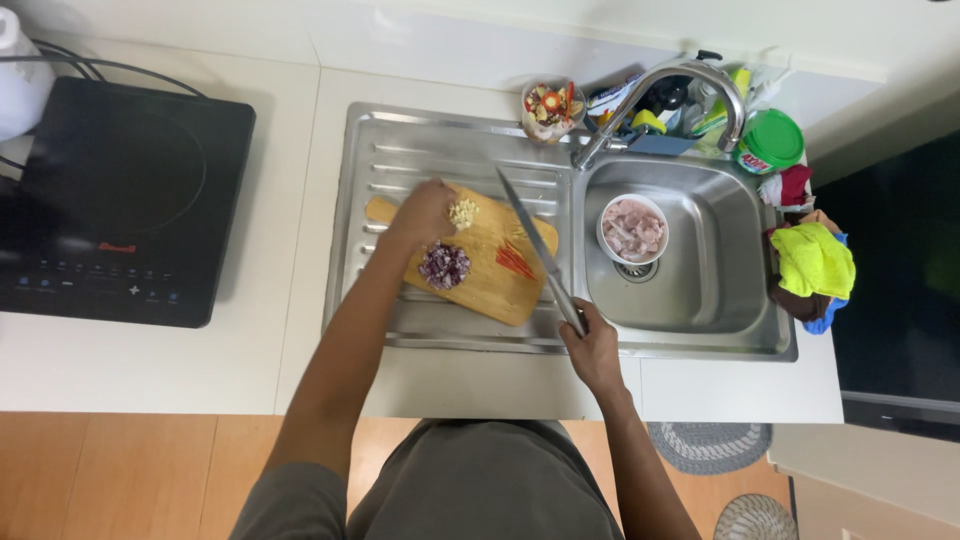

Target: The person slices red bell peppers on a wooden cutting board using a knife, then opens a refrigerator to discard a piece of pepper. They wash the knife under running water and rinse raw chicken pieces in a bowl in the sink before turning on an induction cooktop.

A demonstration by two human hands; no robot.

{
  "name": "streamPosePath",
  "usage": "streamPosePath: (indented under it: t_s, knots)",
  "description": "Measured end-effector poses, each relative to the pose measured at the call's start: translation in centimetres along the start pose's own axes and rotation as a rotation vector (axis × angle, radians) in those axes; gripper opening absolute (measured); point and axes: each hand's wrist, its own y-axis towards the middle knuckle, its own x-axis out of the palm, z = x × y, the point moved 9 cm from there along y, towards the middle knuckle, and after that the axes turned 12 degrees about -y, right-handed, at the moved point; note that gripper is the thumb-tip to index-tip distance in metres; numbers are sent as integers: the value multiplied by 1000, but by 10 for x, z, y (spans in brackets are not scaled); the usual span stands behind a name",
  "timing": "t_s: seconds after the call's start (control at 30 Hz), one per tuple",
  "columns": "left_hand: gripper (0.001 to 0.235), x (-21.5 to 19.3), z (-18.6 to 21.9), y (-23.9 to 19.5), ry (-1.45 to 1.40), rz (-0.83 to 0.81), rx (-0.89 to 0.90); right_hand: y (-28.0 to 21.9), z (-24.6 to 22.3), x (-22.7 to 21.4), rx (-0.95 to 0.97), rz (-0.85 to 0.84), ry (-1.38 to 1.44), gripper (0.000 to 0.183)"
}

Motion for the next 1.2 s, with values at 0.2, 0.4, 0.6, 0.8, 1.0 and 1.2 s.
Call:
streamPosePath:
  t_s: [0.2, 0.4, 0.6, 0.8, 1.0, 1.2]
  knots:
    - [34, 7, -16, -10, -227, 60, 6, -5, -36, 3, -2, -95, -6, 50]
    - [43, -16, -17, -23, -243, 196, 36, -10, -44, -3, -50, -77, 22, 48]
    - [26, -18, -15, -36, -231, 326, 30, -17, -47, -17, -74, 10, 31, 48]
    - [21, 37, 18, -72, -757, 337, -174, -35, -44, 3, -99, 48, 35, 49]
    - [32, 106, 43, -100, -1195, 113, -363, -52, -64, 23, -158, 1, -2, 52]
    - [36, 92, 63, -115, -1058, 107, -289, -57, -63, 27, -147, -72, -66, 55]
